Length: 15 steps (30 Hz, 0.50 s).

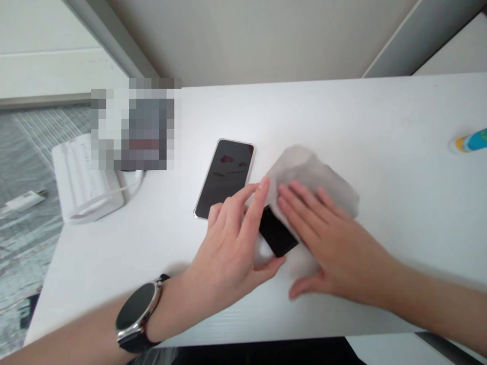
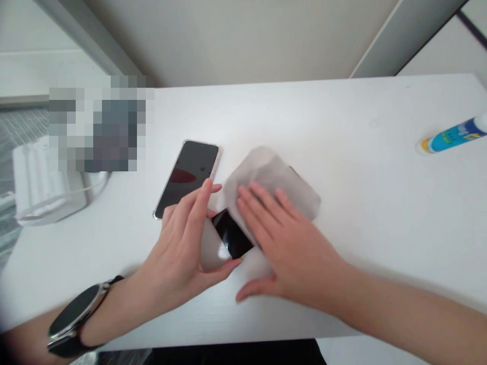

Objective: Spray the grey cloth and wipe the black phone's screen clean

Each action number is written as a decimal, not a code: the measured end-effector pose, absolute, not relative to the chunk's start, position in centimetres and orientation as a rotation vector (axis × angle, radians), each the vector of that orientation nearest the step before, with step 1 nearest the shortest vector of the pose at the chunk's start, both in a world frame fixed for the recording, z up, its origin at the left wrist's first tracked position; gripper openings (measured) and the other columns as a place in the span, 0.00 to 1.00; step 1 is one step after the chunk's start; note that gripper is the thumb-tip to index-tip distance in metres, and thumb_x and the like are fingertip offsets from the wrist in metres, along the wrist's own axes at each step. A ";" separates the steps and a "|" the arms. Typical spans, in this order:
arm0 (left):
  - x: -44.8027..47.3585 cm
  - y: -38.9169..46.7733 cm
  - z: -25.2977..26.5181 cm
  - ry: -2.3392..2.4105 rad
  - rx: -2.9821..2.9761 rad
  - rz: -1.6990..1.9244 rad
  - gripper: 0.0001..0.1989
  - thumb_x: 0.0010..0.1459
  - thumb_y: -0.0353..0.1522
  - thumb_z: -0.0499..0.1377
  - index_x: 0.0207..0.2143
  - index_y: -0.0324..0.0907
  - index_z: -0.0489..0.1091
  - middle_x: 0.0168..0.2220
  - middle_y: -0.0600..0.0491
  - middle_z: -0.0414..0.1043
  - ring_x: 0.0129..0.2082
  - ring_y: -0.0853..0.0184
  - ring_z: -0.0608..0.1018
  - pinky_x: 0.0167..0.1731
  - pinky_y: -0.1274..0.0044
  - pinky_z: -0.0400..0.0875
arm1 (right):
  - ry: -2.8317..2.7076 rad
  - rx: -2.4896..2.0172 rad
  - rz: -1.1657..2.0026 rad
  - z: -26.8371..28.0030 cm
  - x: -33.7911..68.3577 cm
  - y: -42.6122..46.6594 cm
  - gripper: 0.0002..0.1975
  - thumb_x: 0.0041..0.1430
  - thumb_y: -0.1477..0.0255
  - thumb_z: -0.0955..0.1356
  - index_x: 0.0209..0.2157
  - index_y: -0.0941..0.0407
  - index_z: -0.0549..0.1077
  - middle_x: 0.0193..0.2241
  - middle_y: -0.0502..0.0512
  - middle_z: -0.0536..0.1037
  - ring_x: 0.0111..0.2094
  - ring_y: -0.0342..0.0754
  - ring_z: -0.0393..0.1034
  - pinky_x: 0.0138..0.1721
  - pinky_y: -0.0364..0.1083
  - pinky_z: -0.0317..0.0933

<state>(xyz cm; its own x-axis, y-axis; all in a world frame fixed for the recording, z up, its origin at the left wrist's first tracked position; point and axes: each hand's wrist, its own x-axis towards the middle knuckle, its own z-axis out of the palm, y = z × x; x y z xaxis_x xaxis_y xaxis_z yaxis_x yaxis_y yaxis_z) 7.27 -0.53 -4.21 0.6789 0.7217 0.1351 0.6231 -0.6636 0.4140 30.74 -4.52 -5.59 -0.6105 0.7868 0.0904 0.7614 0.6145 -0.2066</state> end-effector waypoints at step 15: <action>7.4 -0.5 -4.7 1.083 2.574 0.429 0.57 0.58 0.38 0.66 0.75 0.37 0.29 0.68 0.32 0.55 0.66 0.43 0.63 0.58 0.58 0.65 | -2.753 -1.024 0.351 -5.6 29.7 -4.9 0.57 0.60 0.35 0.58 0.72 0.67 0.51 0.74 0.67 0.50 0.75 0.60 0.41 0.73 0.59 0.44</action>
